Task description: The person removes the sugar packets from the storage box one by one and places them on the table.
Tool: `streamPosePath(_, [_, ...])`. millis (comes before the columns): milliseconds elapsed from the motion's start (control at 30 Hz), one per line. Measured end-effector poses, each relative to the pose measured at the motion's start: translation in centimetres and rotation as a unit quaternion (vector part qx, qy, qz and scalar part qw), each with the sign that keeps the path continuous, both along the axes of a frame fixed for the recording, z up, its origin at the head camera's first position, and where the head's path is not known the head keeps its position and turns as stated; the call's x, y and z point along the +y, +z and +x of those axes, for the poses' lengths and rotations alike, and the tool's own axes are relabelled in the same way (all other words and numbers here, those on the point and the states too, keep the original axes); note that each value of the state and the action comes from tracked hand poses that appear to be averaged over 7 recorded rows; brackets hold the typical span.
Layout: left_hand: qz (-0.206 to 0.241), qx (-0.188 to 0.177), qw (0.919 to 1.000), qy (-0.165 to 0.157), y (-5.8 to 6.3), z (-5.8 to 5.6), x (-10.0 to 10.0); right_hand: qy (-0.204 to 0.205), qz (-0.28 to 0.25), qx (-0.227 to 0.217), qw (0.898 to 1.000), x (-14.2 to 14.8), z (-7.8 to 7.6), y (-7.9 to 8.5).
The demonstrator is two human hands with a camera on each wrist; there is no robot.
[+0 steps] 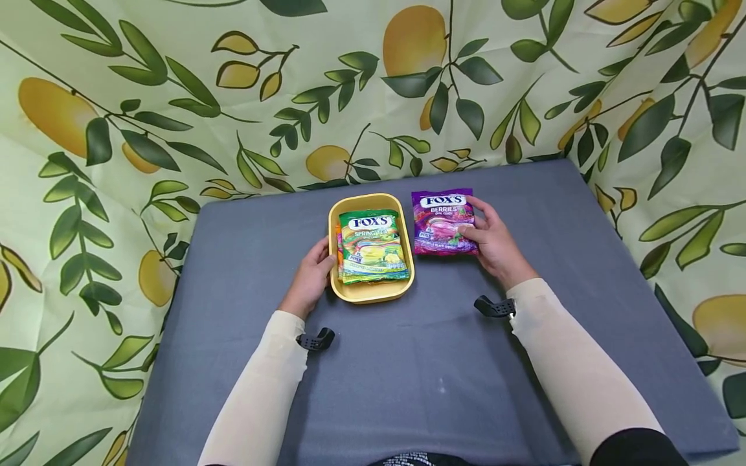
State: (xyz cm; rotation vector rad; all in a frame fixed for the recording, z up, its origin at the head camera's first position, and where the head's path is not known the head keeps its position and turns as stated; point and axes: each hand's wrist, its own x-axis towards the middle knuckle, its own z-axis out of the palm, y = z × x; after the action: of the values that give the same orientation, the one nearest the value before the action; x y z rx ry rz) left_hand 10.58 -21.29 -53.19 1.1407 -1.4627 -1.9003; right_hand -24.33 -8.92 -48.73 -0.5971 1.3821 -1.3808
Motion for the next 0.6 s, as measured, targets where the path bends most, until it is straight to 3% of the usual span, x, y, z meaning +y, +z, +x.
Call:
streamPosePath(367, [-0.012, 0.002, 0.9999, -0.01, -0.2, 0.0, 0.1, 0.042, 0.063, 0.093, 0.993, -0.8, 0.3, -1.5])
streamPosePath(600, [-0.004, -0.006, 0.9999, -0.009, -0.1, 0.3, -0.1, 0.079, 0.098, 0.188, 0.974, -1.2, 0.0, -1.9])
